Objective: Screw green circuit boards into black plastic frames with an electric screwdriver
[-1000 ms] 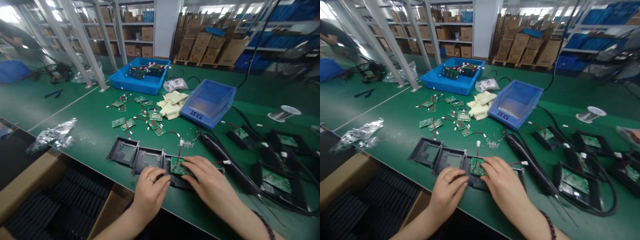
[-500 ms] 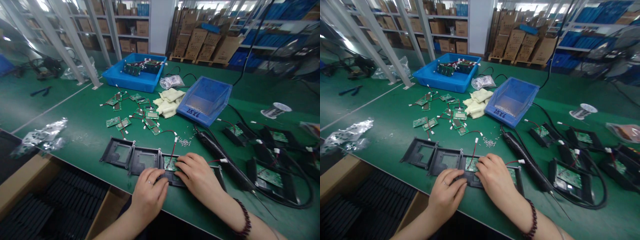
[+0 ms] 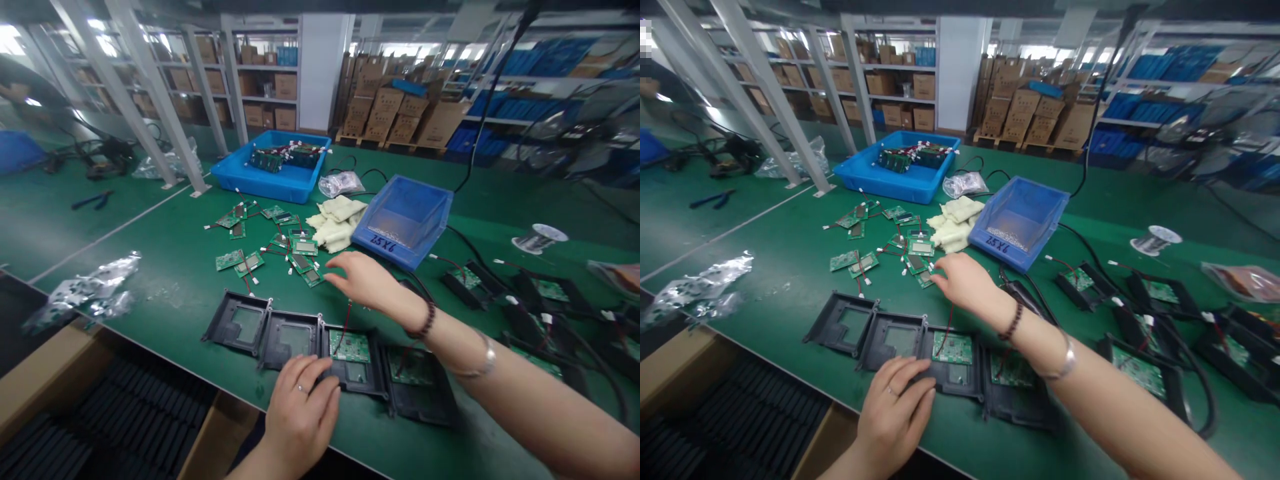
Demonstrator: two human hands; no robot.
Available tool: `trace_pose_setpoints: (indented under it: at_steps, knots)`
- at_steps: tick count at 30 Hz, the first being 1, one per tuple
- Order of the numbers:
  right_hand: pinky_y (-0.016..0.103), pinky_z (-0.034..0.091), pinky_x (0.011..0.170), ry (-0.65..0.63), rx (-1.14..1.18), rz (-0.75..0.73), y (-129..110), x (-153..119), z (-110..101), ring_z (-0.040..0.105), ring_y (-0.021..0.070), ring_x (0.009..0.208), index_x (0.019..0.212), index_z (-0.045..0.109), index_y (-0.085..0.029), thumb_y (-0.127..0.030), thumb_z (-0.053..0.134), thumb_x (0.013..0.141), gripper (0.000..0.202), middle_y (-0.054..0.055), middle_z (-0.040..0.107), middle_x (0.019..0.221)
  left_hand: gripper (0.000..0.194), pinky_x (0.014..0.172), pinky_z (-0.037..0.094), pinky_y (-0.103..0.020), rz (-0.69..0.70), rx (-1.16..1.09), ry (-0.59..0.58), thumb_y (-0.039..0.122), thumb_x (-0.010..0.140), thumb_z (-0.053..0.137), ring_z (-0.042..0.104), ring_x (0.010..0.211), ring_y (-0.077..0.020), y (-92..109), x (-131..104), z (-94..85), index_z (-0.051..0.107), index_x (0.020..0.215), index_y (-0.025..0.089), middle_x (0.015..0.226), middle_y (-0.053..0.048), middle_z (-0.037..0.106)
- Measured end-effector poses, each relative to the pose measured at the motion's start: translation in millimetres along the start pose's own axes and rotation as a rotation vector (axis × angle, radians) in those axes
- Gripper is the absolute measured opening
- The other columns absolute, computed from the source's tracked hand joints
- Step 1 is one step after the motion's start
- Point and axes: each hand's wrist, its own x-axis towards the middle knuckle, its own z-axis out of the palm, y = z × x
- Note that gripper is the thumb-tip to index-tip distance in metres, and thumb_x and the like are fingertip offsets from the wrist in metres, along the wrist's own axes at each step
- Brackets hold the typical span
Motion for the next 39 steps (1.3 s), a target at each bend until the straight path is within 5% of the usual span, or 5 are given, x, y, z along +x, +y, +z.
trace_pose_setpoints:
  at_steps: [7,15,22,28,39]
  knots:
    - [0.04,0.058,0.081,-0.126,-0.088,0.129,-13,44,40,0.066,0.021,0.094,0.115,0.061,-0.015,-0.038,0.063,0.095,0.031,0.008,0.065,0.11,0.019,0.083,0.059,-0.039,0.014,0.003,0.051,0.011,0.09,0.051,0.071,0.085,-0.0232,-2,-3,1.2,0.067,0.092,0.02,0.093,-0.008,0.076]
    - [0.045,0.054,0.092,0.145,-0.114,0.067,-1,-4,-16,0.064,0.0287,0.105,0.12,0.057,-0.008,-0.009,0.062,0.087,0.034,0.017,0.063,0.115,0.019,0.083,0.06,-0.035,-0.016,-0.137,0.138,0.008,0.086,0.055,0.071,0.081,-0.0194,-6,4,-7.4,0.068,0.091,0.022,0.085,-0.004,0.075]
    - [0.034,0.058,0.091,0.448,0.216,-0.381,-33,-116,-27,0.066,0.0209,0.106,0.125,0.052,-0.022,-0.01,0.052,0.085,0.041,0.008,0.068,0.114,0.039,0.073,0.061,-0.028,-0.661,-0.757,0.083,0.033,0.088,0.067,0.072,0.089,-0.0211,0,42,-35.4,0.065,0.125,0.022,0.104,-0.009,0.074]
    - [0.035,0.055,0.099,0.817,0.246,-0.16,-38,-165,9,0.064,0.0227,0.113,0.125,0.057,-0.023,-0.014,0.067,0.087,0.04,0.01,0.066,0.116,0.051,0.057,0.055,-0.019,-1.053,-1.285,-0.015,0.048,0.072,0.084,0.068,0.078,-0.0172,26,55,-37.1,0.071,0.113,0.021,0.083,-0.004,0.07]
    - [0.045,0.047,0.107,0.174,1.083,-0.058,-42,-174,33,0.056,0.0287,0.129,0.14,0.053,-0.023,-0.063,0.05,0.093,0.063,0.016,0.06,0.137,0.029,0.087,0.055,-0.035,-0.612,-0.757,-0.011,0.039,0.082,0.077,0.068,0.099,-0.0226,38,37,-36.4,0.069,0.107,0.026,0.103,-0.006,0.071]
